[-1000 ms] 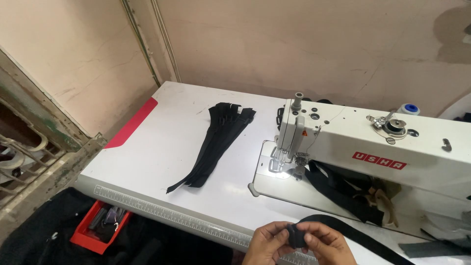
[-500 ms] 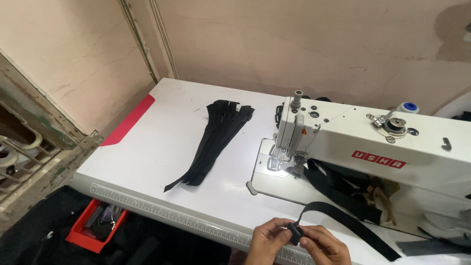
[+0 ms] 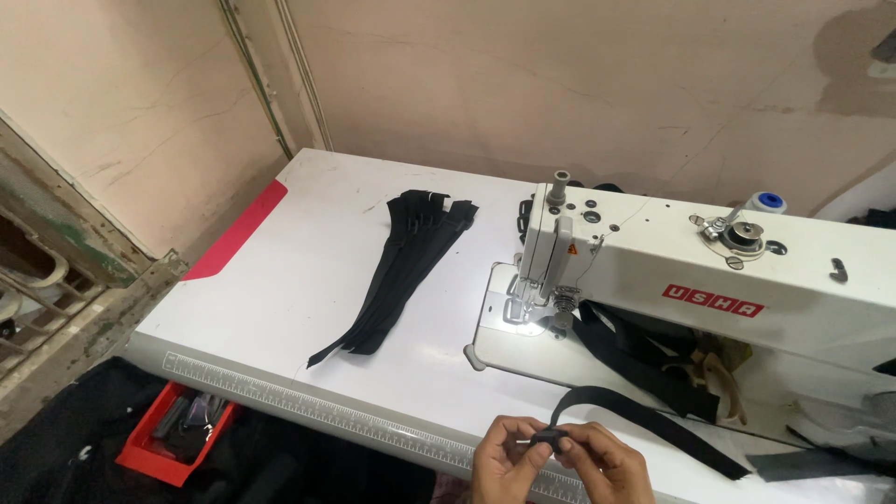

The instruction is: Sewing black fabric straps using an industrial sewing machine.

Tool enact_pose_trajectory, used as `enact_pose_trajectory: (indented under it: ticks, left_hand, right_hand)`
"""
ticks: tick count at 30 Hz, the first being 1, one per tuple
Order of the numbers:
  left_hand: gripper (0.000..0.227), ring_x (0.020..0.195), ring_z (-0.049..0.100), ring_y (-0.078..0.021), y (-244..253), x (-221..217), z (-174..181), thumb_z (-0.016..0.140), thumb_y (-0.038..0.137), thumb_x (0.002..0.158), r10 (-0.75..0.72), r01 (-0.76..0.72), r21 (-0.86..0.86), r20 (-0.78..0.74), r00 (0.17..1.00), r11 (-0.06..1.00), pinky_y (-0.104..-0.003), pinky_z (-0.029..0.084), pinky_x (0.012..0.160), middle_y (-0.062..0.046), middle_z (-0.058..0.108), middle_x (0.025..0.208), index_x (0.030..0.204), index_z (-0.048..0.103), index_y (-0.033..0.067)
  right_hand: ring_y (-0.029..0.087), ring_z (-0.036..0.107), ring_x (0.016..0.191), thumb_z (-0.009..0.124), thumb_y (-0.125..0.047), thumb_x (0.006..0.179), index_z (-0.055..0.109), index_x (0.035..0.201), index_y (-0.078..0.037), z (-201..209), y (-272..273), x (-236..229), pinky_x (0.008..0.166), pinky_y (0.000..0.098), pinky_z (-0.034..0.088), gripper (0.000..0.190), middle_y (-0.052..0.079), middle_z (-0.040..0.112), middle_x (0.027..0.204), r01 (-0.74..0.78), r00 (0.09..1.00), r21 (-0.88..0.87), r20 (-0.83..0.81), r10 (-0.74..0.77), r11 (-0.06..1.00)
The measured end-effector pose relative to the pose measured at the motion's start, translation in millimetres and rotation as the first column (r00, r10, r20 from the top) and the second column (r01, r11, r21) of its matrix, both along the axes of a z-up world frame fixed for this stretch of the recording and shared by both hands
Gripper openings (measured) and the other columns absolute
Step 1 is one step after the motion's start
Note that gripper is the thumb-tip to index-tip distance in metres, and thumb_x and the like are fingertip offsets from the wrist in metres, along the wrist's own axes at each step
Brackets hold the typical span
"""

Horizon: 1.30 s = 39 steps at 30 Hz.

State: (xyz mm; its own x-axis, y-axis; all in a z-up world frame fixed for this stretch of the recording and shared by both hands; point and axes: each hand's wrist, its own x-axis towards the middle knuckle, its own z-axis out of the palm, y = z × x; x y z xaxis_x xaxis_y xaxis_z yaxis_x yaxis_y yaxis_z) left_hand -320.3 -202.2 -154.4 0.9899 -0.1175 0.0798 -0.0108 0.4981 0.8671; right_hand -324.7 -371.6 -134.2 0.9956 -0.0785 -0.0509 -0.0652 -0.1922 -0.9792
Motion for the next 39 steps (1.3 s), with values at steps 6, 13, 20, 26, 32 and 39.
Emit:
enact_pose_trajectory:
  ticks: [6,13,20,26,32,39]
  left_hand:
    - [0.017,0.097,0.070,-0.0129,6,2,6,0.073,0.000,0.091,-0.030,0.033,0.033,-0.080,0.996,0.999,-0.029,0.057,0.088,-0.012,0.073,0.107,0.100,0.059,0.0021]
    - [0.014,0.102,0.072,-0.0117,22,28,34,0.068,-0.004,0.091,-0.042,0.031,0.283,0.034,0.999,0.959,-0.027,0.057,0.092,-0.010,0.077,0.106,0.098,0.058,0.0031]
    - [0.016,0.090,0.070,-0.0187,31,84,73,0.068,0.003,0.092,-0.010,-0.035,0.575,0.076,0.997,0.817,-0.033,0.056,0.081,-0.007,0.070,0.094,0.103,0.057,0.0037]
    - [0.027,0.089,0.060,-0.0333,37,125,80,0.073,0.008,0.087,-0.080,-0.457,0.773,0.541,0.837,0.441,-0.046,0.049,0.080,-0.013,0.065,0.091,0.110,0.059,0.0042]
    - [0.015,0.100,0.060,-0.0308,43,128,68,0.071,0.007,0.088,-0.255,-0.562,0.749,0.654,0.712,0.351,-0.043,0.050,0.087,-0.008,0.066,0.108,0.103,0.068,0.0078]
    - [0.022,0.107,0.061,-0.0326,48,128,68,0.069,0.004,0.085,-0.309,-0.573,0.733,0.677,0.668,0.366,-0.045,0.051,0.091,-0.010,0.065,0.116,0.107,0.068,0.0022]
  right_hand:
    - [0.017,0.080,0.086,0.072,-0.005,0.085,0.077,0.106,0.001,8,5,6,0.077,0.0328,0.066,0.022,0.011,0.082,0.091,0.068,0.997,0.006,0.024,-0.068,0.998]
    - [0.025,0.065,0.090,0.083,-0.015,0.070,0.085,0.104,-0.016,71,11,27,0.073,0.0352,0.058,0.033,0.007,0.073,0.091,0.096,0.929,-0.570,0.346,0.132,0.816]
    - [0.028,0.071,0.087,0.072,-0.018,0.087,0.077,0.099,-0.011,66,8,92,0.078,0.0396,0.055,0.015,0.007,0.075,0.092,-0.064,0.952,-0.582,0.209,0.225,0.811]
    - [0.031,0.069,0.092,0.068,-0.020,0.088,0.073,0.099,-0.018,59,24,140,0.078,0.0436,0.053,0.012,0.008,0.073,0.097,0.029,0.944,-0.768,0.231,0.234,0.640]
    - [0.029,0.064,0.103,0.067,-0.023,0.086,0.073,0.087,-0.018,49,14,144,0.093,0.0440,0.048,0.008,0.003,0.071,0.098,0.148,0.831,-0.795,0.422,0.361,0.589]
    - [0.026,0.054,0.116,0.067,-0.034,0.085,0.079,0.108,-0.023,60,16,127,0.101,0.0433,0.037,0.028,-0.001,0.069,0.120,0.100,0.847,-0.901,0.300,0.439,0.421]
